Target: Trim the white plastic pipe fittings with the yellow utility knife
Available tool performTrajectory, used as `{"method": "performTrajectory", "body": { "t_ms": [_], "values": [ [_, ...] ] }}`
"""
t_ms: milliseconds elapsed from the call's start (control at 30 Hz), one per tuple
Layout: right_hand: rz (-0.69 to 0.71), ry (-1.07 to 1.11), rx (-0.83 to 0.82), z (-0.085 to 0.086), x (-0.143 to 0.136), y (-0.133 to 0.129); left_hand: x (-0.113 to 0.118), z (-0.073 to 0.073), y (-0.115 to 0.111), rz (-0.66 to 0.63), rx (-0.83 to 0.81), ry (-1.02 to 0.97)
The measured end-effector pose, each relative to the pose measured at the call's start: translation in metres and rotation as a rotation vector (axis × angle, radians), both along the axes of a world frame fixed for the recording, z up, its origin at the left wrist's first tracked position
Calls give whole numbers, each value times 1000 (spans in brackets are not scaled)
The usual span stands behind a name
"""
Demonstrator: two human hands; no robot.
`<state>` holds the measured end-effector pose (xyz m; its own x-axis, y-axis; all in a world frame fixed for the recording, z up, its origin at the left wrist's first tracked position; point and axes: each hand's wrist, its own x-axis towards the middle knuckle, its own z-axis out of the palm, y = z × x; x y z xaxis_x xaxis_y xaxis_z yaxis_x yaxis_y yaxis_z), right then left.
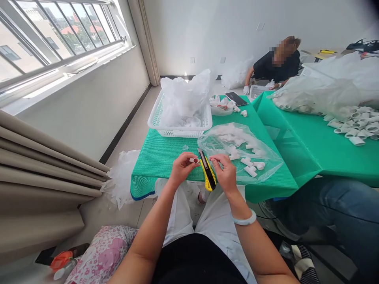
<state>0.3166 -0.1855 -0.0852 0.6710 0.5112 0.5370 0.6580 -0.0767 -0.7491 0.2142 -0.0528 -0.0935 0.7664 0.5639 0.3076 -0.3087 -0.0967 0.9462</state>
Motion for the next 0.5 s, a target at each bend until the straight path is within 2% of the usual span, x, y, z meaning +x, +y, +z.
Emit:
{"method": "performTrajectory", "body": {
  "t_ms": [167,500],
  "values": [
    [34,23,-40,-13,2,0,-2,4,-1,-44,-79,-4],
    [68,-42,-84,-13,0,0,-3,4,1,-45,9,-11]
  ]
}}
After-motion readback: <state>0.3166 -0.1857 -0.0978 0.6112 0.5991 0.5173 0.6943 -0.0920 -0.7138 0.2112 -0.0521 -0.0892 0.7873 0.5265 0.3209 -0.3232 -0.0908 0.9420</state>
